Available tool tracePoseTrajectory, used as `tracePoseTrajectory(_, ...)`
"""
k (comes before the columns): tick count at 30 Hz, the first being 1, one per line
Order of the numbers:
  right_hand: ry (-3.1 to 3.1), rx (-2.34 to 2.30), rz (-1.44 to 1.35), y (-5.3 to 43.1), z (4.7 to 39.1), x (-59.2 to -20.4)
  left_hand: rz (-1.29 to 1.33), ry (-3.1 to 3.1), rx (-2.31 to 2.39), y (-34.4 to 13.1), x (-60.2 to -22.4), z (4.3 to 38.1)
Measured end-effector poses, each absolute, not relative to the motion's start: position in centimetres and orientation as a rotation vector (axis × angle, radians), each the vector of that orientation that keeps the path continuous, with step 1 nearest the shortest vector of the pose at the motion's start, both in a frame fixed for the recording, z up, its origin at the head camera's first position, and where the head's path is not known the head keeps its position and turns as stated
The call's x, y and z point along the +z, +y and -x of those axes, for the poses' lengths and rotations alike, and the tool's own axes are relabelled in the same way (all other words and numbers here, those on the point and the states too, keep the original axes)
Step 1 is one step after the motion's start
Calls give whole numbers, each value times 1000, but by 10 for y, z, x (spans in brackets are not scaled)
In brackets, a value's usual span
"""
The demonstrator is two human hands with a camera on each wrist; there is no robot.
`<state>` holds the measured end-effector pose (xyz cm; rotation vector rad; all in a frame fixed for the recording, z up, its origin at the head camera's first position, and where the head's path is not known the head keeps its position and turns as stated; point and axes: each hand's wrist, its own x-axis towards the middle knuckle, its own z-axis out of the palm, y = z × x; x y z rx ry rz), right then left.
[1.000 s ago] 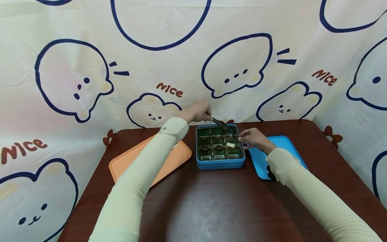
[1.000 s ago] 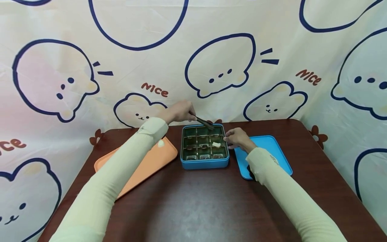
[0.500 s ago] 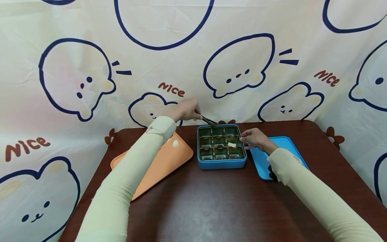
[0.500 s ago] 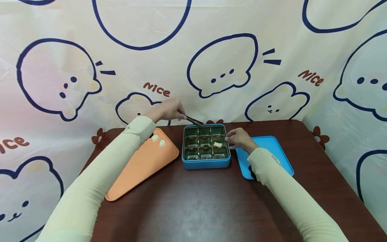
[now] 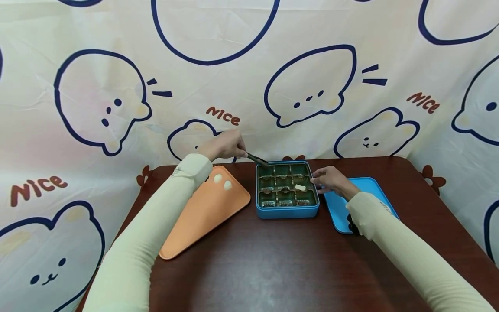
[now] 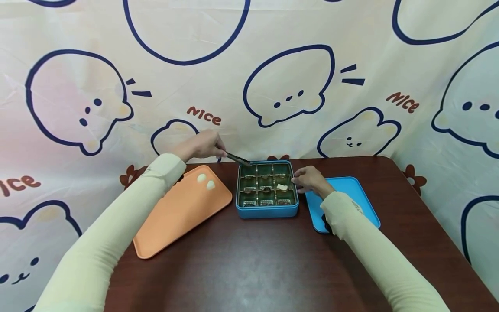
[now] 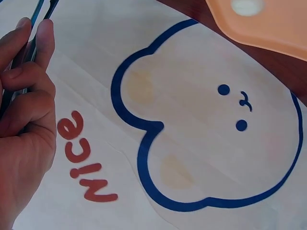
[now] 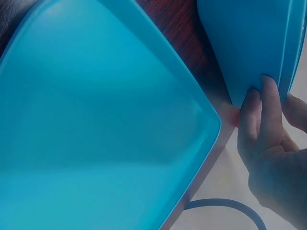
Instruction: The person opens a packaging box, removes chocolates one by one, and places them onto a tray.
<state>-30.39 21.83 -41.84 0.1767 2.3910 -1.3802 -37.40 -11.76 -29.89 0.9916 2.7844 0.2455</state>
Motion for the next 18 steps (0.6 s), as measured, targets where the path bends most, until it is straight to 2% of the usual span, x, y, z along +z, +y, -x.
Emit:
tracePoseTrajectory(12, 2388, -1378, -181, 218, 303, -417, -988, 2815, 237, -148, -301, 367)
tracePoseTrajectory(18, 2387, -1379, -180, 217, 304, -418, -894, 2764, 277, -164, -304, 364)
